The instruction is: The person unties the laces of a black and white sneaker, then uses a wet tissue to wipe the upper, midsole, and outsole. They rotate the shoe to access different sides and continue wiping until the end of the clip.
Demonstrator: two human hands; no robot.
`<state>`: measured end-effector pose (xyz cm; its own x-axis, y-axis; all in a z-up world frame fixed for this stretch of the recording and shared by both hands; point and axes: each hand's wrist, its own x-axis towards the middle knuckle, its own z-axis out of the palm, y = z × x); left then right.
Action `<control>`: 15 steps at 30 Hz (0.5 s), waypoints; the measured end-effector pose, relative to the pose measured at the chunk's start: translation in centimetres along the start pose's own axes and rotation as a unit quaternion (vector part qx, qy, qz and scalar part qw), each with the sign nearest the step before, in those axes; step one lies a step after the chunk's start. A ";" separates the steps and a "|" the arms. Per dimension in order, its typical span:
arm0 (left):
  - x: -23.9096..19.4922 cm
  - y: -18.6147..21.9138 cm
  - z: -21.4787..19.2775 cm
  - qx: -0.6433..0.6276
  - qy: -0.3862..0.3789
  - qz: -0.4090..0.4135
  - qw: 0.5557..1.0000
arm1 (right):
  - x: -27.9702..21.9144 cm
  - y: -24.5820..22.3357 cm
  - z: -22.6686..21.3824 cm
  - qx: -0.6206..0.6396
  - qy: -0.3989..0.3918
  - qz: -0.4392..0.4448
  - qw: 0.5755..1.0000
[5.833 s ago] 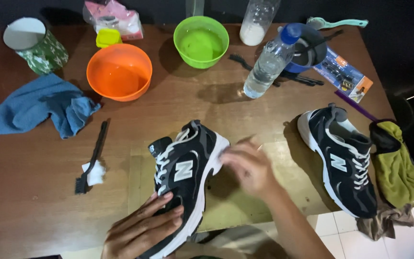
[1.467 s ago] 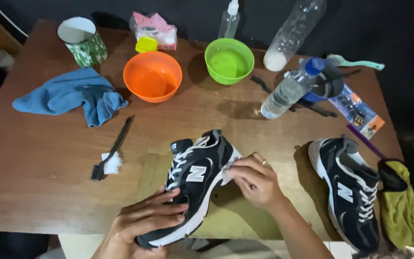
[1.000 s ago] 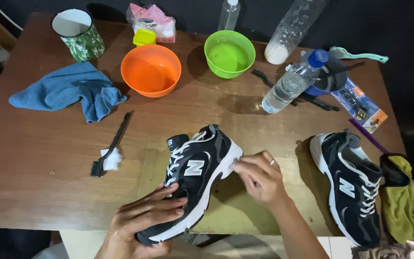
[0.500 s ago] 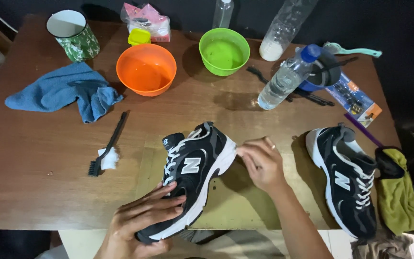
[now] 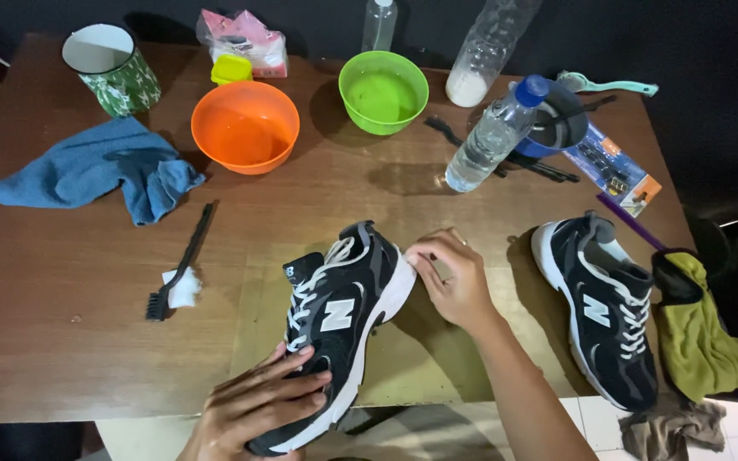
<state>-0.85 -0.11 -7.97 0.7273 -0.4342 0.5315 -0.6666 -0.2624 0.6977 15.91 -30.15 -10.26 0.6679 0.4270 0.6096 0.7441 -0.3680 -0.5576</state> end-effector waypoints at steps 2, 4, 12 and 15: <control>0.3 0.6 0.2 0.004 0.018 -0.020 1.000 | 0.6 -0.2 -0.2 0.018 -0.022 0.113 0.993; -0.3 0.2 1.6 0.022 0.021 0.008 0.999 | 0.1 -0.2 -0.4 0.084 -0.033 0.213 0.973; -1.5 1.5 7.3 0.170 0.085 0.007 0.982 | -2.0 -3.4 -0.1 0.119 0.046 0.333 0.934; -0.9 2.0 8.2 0.206 0.098 -0.005 0.974 | -2.7 -3.0 0.2 0.111 0.071 0.337 0.932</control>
<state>-4.18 -7.35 -11.02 0.7245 -0.2682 0.6350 -0.6392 -0.6062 0.4732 11.87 -30.04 -10.37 0.9897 0.0407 0.1374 0.1431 -0.3262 -0.9344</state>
